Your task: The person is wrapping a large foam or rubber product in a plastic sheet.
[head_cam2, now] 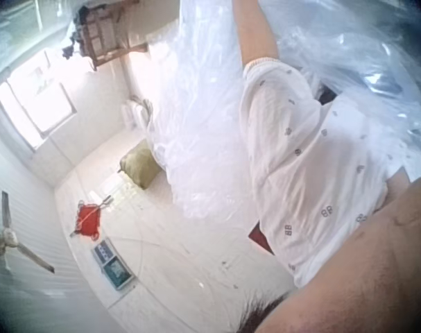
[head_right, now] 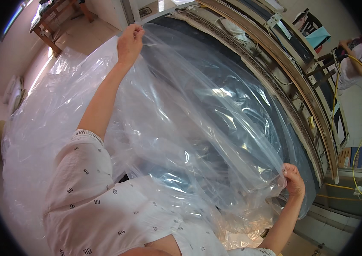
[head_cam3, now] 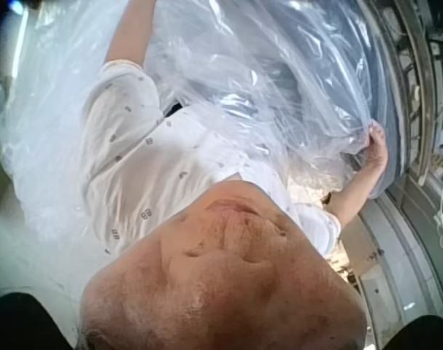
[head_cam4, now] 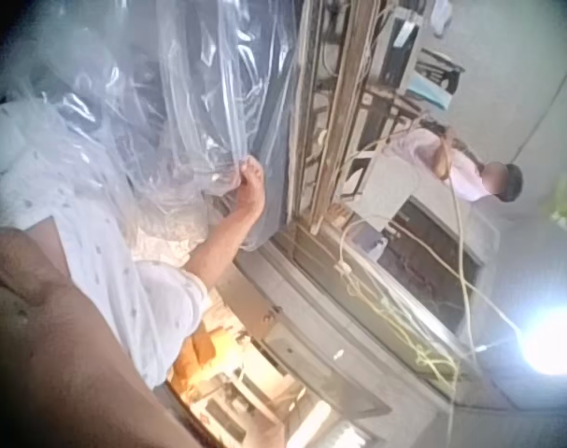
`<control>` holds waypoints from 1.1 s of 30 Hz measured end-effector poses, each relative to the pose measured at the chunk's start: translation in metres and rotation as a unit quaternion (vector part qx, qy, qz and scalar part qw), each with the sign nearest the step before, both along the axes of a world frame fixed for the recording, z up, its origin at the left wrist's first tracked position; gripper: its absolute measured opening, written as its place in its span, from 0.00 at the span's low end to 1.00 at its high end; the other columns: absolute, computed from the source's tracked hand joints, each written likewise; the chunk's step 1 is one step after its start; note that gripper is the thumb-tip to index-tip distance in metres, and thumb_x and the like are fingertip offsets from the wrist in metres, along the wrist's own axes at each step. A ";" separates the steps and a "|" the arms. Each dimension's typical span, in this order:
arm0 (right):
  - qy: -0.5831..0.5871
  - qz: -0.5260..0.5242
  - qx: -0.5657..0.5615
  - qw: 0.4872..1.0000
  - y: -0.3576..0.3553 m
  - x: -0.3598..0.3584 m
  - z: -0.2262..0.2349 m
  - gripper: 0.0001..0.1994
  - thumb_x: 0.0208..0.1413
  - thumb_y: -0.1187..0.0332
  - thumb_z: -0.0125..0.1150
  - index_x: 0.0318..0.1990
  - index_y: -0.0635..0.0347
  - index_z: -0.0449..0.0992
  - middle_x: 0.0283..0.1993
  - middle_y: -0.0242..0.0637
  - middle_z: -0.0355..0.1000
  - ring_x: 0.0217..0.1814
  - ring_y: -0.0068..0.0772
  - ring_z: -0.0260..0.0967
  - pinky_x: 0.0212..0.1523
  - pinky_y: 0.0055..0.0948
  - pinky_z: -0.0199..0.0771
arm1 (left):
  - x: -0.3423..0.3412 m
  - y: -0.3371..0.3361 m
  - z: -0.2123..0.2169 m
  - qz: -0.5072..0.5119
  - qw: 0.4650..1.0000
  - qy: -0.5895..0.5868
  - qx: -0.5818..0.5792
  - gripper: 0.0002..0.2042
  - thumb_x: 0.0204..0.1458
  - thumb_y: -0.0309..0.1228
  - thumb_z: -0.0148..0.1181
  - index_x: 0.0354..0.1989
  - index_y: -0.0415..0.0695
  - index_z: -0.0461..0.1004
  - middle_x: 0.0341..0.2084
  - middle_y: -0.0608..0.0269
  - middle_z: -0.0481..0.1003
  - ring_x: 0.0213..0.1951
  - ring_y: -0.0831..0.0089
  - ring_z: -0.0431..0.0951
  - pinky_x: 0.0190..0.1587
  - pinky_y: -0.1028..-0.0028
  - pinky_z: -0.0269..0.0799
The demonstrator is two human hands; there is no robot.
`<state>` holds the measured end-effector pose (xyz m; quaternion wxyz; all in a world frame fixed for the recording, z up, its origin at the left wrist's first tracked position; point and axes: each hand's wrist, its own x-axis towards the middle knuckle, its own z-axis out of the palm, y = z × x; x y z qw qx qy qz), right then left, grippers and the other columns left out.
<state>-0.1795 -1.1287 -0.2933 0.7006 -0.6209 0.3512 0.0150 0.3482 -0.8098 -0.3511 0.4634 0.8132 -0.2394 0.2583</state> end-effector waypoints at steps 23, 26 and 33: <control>0.007 0.007 -0.128 0.992 0.038 0.001 0.013 0.15 0.41 0.61 0.65 0.32 0.57 0.68 0.26 0.24 0.64 0.29 0.13 0.61 0.30 0.16 0.62 | 0.080 0.000 -0.005 -0.089 0.978 0.158 -0.102 0.09 0.47 0.32 0.54 0.30 0.39 0.76 0.25 0.61 0.75 0.28 0.71 0.73 0.33 0.72 0.67; 0.112 0.145 -0.138 0.973 0.061 -0.009 0.023 0.14 0.42 0.64 0.64 0.35 0.61 0.73 0.32 0.28 0.70 0.35 0.18 0.65 0.38 0.20 0.66 | 0.121 -0.008 -0.021 -0.102 0.987 0.125 0.006 0.13 0.53 0.37 0.51 0.40 0.40 0.70 0.31 0.65 0.71 0.33 0.75 0.70 0.38 0.74 0.68; 0.448 0.285 -0.208 0.821 0.110 -0.148 -0.108 0.14 0.41 0.64 0.55 0.38 0.55 0.77 0.39 0.40 0.74 0.42 0.38 0.71 0.42 0.35 0.69 | 0.199 -0.028 -0.044 0.053 0.977 -0.005 0.205 0.18 0.54 0.37 0.42 0.45 0.35 0.67 0.40 0.43 0.70 0.43 0.49 0.70 0.45 0.61 0.65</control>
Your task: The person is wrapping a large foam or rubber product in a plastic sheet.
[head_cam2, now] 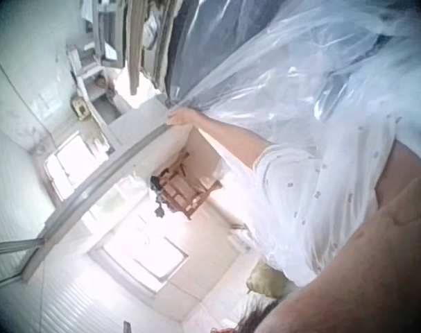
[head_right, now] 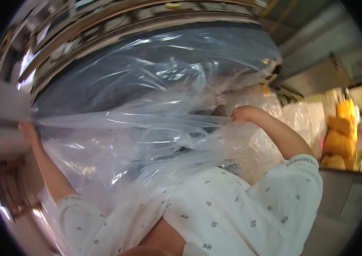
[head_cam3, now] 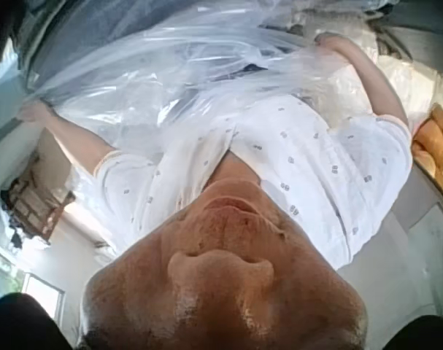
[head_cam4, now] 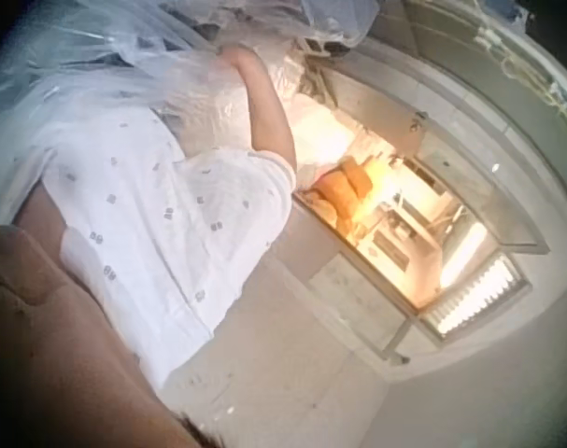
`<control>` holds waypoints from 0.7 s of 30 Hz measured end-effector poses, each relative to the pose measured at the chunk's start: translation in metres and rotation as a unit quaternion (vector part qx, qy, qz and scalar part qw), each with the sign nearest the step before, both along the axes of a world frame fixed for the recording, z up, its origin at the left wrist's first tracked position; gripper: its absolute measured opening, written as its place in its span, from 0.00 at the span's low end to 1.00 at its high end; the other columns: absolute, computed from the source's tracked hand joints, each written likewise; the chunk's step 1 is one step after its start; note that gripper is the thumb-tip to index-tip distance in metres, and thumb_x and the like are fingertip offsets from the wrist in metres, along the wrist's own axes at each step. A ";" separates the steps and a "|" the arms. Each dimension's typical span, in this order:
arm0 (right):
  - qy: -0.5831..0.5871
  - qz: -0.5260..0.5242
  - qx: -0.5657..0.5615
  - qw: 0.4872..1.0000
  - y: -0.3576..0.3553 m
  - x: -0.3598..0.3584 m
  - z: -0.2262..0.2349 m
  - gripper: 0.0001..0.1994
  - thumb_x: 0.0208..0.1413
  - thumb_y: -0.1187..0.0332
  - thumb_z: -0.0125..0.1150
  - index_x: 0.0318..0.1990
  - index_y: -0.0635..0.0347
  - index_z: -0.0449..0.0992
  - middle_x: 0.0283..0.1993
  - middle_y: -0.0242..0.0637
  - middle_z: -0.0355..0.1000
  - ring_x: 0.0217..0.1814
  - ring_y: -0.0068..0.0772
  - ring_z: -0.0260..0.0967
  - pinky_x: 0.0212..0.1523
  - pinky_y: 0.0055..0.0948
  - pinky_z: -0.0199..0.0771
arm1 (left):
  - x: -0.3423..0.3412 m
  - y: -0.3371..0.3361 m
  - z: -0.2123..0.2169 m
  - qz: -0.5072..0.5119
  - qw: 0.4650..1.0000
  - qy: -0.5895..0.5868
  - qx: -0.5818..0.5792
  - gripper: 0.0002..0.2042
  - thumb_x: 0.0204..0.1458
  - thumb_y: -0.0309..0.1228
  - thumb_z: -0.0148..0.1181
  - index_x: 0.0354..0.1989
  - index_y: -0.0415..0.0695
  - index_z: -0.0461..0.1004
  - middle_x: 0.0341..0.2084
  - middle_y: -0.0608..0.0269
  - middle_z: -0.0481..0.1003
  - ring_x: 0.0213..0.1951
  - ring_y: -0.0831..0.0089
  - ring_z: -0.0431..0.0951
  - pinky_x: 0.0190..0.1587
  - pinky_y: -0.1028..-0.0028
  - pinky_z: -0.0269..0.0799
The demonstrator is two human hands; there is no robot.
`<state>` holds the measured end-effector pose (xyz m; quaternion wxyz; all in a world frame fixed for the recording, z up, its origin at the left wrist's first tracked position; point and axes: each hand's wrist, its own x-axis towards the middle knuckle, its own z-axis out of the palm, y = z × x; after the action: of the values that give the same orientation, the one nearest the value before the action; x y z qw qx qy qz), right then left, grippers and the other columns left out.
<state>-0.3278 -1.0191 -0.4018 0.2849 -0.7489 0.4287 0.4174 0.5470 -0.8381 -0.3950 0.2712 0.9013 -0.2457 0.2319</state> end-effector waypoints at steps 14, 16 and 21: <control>-0.033 -0.294 -0.594 0.748 -0.201 -0.226 0.130 0.13 0.43 0.65 0.56 0.39 0.48 0.77 0.38 0.40 0.74 0.42 0.43 0.71 0.41 0.37 0.71 | -0.086 -0.061 0.016 -0.027 0.998 0.064 -0.004 0.15 0.53 0.30 0.41 0.39 0.30 0.68 0.39 0.40 0.69 0.42 0.45 0.70 0.43 0.59 0.65; -0.086 -0.356 -0.693 0.620 -0.243 -0.193 0.130 0.13 0.44 0.64 0.57 0.40 0.49 0.76 0.38 0.40 0.74 0.41 0.43 0.71 0.40 0.36 0.70 | -0.016 -0.034 -0.023 -0.028 0.998 0.008 0.060 0.14 0.53 0.30 0.42 0.37 0.30 0.69 0.37 0.41 0.70 0.41 0.47 0.70 0.43 0.59 0.66; -0.383 -0.181 -0.768 0.481 -0.221 -0.055 0.099 0.16 0.50 0.58 0.54 0.45 0.53 0.71 0.43 0.42 0.71 0.44 0.43 0.70 0.42 0.37 0.69 | 0.051 0.068 0.020 0.095 0.852 -0.301 0.418 0.13 0.52 0.31 0.42 0.30 0.35 0.72 0.31 0.46 0.73 0.35 0.56 0.74 0.36 0.59 0.69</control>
<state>-0.3826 -1.2399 -0.3031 -0.1984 -0.6612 0.5526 -0.4670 0.5976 -0.7699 -0.3746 -0.2419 0.8344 -0.3026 0.3920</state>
